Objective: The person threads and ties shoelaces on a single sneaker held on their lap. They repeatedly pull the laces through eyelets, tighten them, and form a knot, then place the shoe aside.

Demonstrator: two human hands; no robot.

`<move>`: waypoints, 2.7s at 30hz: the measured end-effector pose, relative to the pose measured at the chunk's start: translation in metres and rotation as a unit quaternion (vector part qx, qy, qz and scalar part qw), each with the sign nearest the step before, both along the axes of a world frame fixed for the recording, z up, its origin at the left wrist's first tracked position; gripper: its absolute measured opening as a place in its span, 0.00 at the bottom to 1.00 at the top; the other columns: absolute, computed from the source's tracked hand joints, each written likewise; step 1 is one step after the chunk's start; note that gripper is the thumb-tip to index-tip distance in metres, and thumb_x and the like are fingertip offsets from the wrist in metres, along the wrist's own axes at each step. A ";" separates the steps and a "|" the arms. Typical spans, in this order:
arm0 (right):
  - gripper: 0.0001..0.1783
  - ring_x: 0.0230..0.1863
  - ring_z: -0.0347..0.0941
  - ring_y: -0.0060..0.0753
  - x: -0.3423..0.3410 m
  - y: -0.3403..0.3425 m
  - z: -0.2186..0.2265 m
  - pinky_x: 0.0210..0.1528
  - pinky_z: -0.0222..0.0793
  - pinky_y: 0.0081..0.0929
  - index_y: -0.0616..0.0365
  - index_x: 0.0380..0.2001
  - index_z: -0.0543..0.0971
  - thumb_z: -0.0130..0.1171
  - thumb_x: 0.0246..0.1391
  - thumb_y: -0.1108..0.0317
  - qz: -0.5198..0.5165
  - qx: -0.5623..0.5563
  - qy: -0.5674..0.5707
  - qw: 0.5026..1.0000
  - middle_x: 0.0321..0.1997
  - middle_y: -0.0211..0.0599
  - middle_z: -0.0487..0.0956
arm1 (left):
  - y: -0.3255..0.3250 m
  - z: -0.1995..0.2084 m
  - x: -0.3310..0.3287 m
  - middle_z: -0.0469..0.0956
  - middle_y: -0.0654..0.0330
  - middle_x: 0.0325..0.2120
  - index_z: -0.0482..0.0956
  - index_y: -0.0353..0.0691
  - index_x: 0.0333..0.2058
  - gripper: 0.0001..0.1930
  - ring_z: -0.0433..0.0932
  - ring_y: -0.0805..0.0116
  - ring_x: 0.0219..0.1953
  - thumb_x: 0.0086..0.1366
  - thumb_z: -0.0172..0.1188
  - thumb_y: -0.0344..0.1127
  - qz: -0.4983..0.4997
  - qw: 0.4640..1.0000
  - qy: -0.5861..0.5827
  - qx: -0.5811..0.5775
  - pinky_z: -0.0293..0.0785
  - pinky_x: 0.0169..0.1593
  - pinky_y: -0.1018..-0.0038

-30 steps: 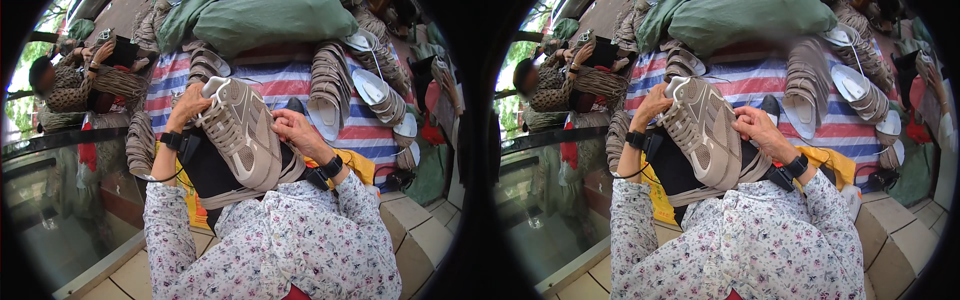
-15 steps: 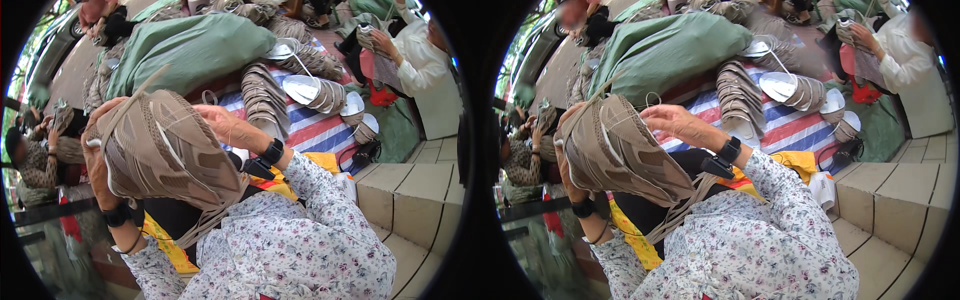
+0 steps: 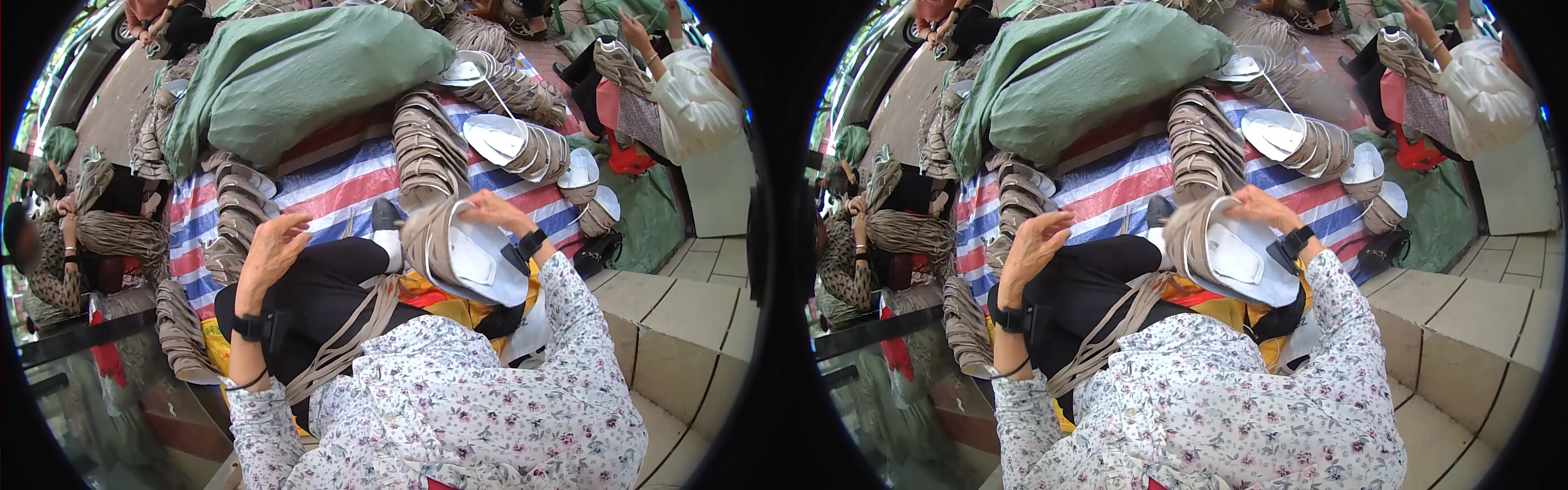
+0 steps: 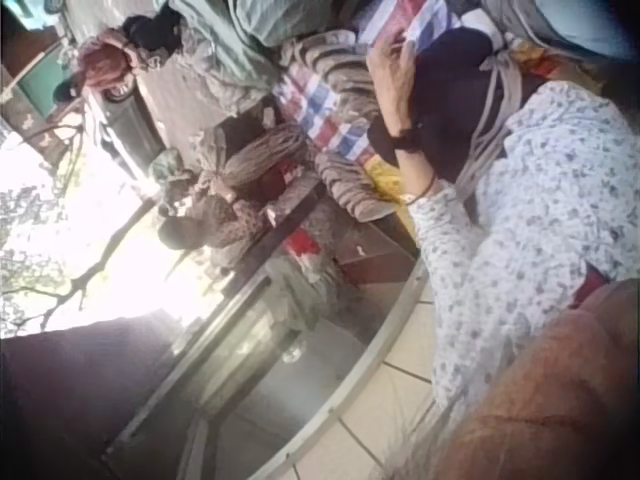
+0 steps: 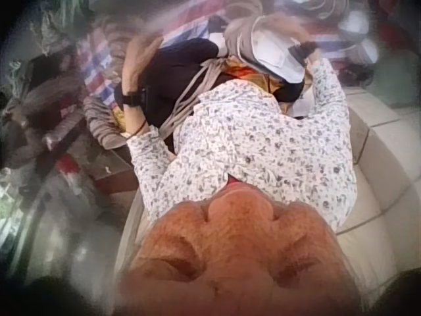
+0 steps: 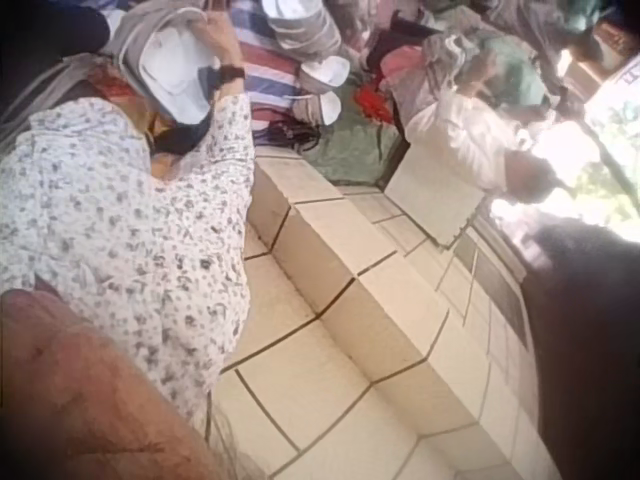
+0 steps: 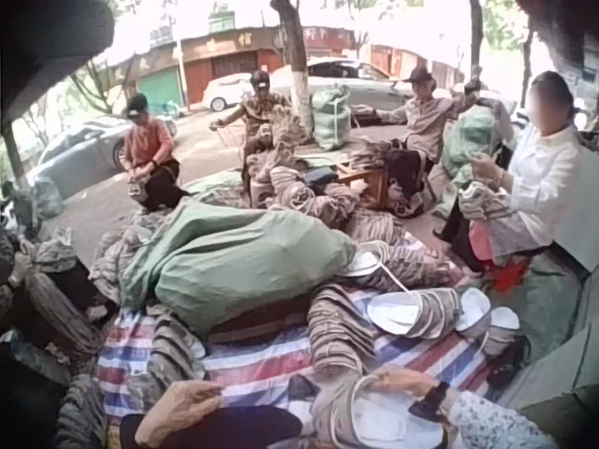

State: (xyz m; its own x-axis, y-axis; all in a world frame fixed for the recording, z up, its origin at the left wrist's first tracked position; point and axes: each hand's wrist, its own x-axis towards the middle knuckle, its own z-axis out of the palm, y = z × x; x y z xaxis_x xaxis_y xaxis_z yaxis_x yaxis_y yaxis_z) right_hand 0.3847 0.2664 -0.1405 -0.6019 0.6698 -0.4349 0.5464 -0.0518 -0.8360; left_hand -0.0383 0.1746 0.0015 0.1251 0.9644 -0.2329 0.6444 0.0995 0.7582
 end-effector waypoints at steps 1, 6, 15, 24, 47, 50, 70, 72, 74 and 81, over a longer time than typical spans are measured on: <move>0.15 0.33 0.77 0.30 0.008 -0.010 -0.021 0.39 0.71 0.31 0.62 0.39 0.83 0.62 0.51 0.63 -0.015 0.020 -0.040 0.999 0.32 0.41 0.83 | -0.008 -0.010 -0.007 0.83 0.52 0.35 0.80 0.31 0.46 0.15 0.83 0.64 0.37 0.62 0.60 0.30 0.019 1.000 -0.008 0.011 0.77 0.45 0.74; 0.12 0.30 0.78 0.50 0.001 -0.028 -0.100 0.36 0.72 0.42 0.60 0.34 0.83 0.60 0.49 0.65 -0.128 0.131 -0.176 0.967 0.28 0.52 0.80 | -0.031 -0.037 -0.019 0.84 0.51 0.34 0.81 0.30 0.45 0.13 0.84 0.65 0.36 0.63 0.59 0.30 0.146 0.988 -0.039 0.030 0.78 0.43 0.74; 0.04 0.35 0.76 0.66 -0.036 -0.016 -0.139 0.36 0.70 0.57 0.60 0.34 0.72 0.52 0.54 0.74 -0.276 0.285 -0.257 0.881 0.29 0.57 0.79 | -0.029 -0.043 -0.001 0.83 0.54 0.31 0.83 0.34 0.40 0.09 0.83 0.66 0.31 0.63 0.59 0.29 0.199 0.978 0.037 0.053 0.77 0.37 0.73; 0.08 0.37 0.77 0.67 -0.036 -0.010 -0.147 0.38 0.73 0.56 0.61 0.31 0.76 0.59 0.48 0.68 -0.180 0.254 -0.363 0.878 0.32 0.58 0.80 | -0.024 -0.038 0.001 0.83 0.57 0.29 0.82 0.32 0.41 0.09 0.82 0.72 0.32 0.64 0.59 0.28 0.198 0.977 0.054 0.055 0.77 0.37 0.78; 0.18 0.42 0.76 0.61 0.009 0.024 -0.165 0.42 0.72 0.54 0.56 0.41 0.70 0.64 0.47 0.70 -0.224 0.320 -0.405 0.827 0.41 0.49 0.78 | -0.017 -0.030 0.008 0.81 0.55 0.29 0.82 0.32 0.39 0.08 0.80 0.67 0.27 0.61 0.59 0.25 0.212 0.975 0.042 0.054 0.75 0.32 0.75; 0.20 0.45 0.76 0.60 0.008 0.017 -0.164 0.44 0.72 0.54 0.55 0.43 0.69 0.63 0.47 0.69 -0.233 0.321 -0.417 0.818 0.44 0.46 0.77 | -0.016 -0.028 0.008 0.81 0.54 0.29 0.82 0.33 0.39 0.08 0.81 0.66 0.27 0.62 0.59 0.24 0.211 0.976 0.034 0.042 0.76 0.32 0.75; 0.10 0.35 0.75 0.29 0.026 0.014 -0.047 0.38 0.72 0.26 0.61 0.39 0.80 0.60 0.52 0.74 -0.124 0.313 -0.139 0.931 0.35 0.36 0.78 | -0.197 -0.112 -0.215 0.82 0.62 0.34 0.81 0.35 0.45 0.10 0.81 0.77 0.34 0.68 0.59 0.32 0.592 0.783 -0.180 0.061 0.75 0.37 0.85; 0.09 0.35 0.76 0.31 0.014 0.022 -0.028 0.38 0.72 0.25 0.62 0.38 0.79 0.59 0.52 0.75 -0.110 0.325 -0.138 0.929 0.35 0.38 0.77 | -0.210 -0.163 -0.217 0.82 0.62 0.35 0.80 0.34 0.45 0.13 0.81 0.78 0.37 0.66 0.62 0.34 0.613 0.752 -0.239 0.024 0.75 0.38 0.82; 0.07 0.27 0.74 0.23 0.000 0.033 -0.014 0.32 0.70 0.23 0.63 0.37 0.79 0.58 0.57 0.72 -0.165 0.251 -0.105 0.948 0.32 0.34 0.77 | -0.210 -0.210 -0.216 0.82 0.60 0.38 0.79 0.33 0.48 0.17 0.81 0.74 0.40 0.63 0.65 0.36 0.626 0.736 -0.257 -0.017 0.76 0.41 0.78; 0.04 0.21 0.71 0.16 -0.053 0.047 0.038 0.24 0.63 0.17 0.61 0.35 0.79 0.58 0.59 0.72 -0.129 0.256 -0.113 0.951 0.29 0.30 0.77 | -0.168 -0.307 -0.225 0.80 0.44 0.42 0.76 0.30 0.47 0.27 0.80 0.46 0.43 0.52 0.69 0.41 0.556 0.830 0.025 0.044 0.74 0.50 0.60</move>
State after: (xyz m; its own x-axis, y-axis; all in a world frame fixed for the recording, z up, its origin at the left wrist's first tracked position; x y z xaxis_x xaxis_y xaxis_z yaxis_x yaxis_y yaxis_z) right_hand 0.3317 0.3136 -0.1026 -0.3182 0.9414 -0.1116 0.7401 0.1731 -0.6499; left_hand -0.2638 0.0063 -0.3053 -0.8611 0.4905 -0.1335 0.2216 0.5986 0.7697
